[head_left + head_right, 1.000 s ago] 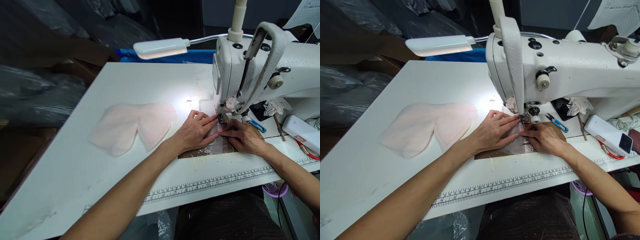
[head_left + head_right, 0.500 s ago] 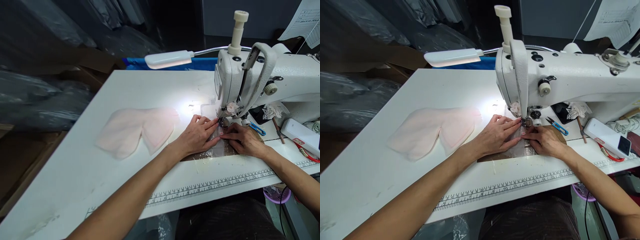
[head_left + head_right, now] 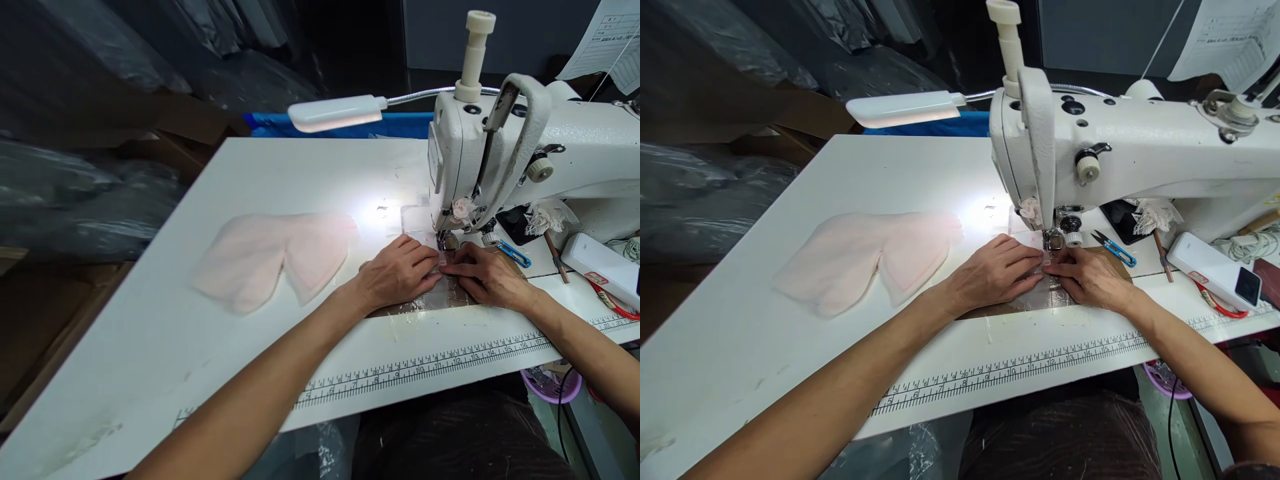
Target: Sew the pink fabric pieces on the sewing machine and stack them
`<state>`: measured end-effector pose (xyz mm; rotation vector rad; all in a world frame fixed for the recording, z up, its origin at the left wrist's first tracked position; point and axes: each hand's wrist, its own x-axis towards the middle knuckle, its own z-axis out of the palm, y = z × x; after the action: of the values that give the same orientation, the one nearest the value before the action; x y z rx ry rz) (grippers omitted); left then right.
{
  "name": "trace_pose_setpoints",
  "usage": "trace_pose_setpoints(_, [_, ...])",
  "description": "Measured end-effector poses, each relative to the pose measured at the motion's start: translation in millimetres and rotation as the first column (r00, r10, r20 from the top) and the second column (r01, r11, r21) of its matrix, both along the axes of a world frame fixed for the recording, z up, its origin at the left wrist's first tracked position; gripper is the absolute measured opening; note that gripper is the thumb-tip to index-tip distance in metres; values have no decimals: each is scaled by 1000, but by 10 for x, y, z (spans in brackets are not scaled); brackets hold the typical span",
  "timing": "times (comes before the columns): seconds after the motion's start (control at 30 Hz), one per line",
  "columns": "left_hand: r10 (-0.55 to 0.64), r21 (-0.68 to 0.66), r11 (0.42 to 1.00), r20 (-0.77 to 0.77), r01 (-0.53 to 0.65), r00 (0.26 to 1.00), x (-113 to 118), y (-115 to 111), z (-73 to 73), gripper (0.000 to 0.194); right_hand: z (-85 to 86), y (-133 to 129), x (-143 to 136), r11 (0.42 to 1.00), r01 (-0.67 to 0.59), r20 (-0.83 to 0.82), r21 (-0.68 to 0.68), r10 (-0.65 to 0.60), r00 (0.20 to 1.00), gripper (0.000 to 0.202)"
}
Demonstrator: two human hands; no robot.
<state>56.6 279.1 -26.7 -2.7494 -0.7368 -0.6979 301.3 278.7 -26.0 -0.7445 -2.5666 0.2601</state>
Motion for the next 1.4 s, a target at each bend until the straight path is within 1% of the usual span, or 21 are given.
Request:
trace_pose_setpoints(0.1, [-22, 19, 1000, 52, 21, 998, -6, -2, -2, 24, -4, -10, -3, 1000, 9, 18, 2, -9, 1000, 34])
trace_pose_setpoints(0.17, [-29, -9, 1000, 61, 29, 998, -15, -12, 12, 25, -8, -17, -5, 1000, 24, 31, -1, -24, 999, 34])
trace_pose_setpoints(0.33, [-15, -68, 998, 5, 15, 1000, -46, -38, 59, 30, -5, -29, -21, 999, 30, 9, 15, -30, 1000, 35])
trace_pose_setpoints(0.5, [13, -62, 998, -41, -16, 999, -57, -25, 76, 35, 4, -36, -37, 998, 42, -7, 41, -42, 999, 34])
trace_pose_setpoints(0.67, [63, -49, 996, -93, -68, 994, -39, -6, 72, 38, -15, -44, -33, 999, 45, -11, 17, -44, 999, 33])
trace_pose_setpoints(0.77, [102, -44, 993, -101, -107, 990, -31, 5, 62, 38, -30, -51, -29, 998, 62, -6, -25, -62, 998, 35])
trace_pose_setpoints(0.93, [167, -78, 981, -109, -176, 980, -17, 25, 51, 39, -48, -47, -25, 988, 110, 45, -110, -105, 993, 37])
trace_pose_setpoints(1.07, [186, -90, 977, -102, -196, 977, -15, 30, 50, 40, -28, -32, -25, 979, 116, 30, -165, -113, 993, 36])
trace_pose_setpoints(1.13, [175, -80, 980, -72, -181, 982, -29, 28, 58, 40, 4, -17, -21, 972, 122, -1, -199, -125, 992, 36])
trace_pose_setpoints(1.2, [171, -62, 983, -18, -172, 985, -55, 24, 79, 39, 40, 6, -15, 952, 150, -46, -265, -167, 985, 36])
trace_pose_setpoints(1.3, [159, -58, 986, 93, -154, 983, -96, 12, 137, 25, 64, 49, -12, 895, 197, -148, -399, -275, 950, 37])
trace_pose_setpoints(1.33, [126, -84, 990, 127, -116, 984, -103, 5, 158, 22, 63, 62, -15, 876, 205, -183, -436, -310, 933, 36])
trace_pose_setpoints(1.4, [17, -182, 983, 180, 17, 983, -106, -15, 189, 20, 60, 85, -24, 848, 206, -227, -488, -351, 908, 35])
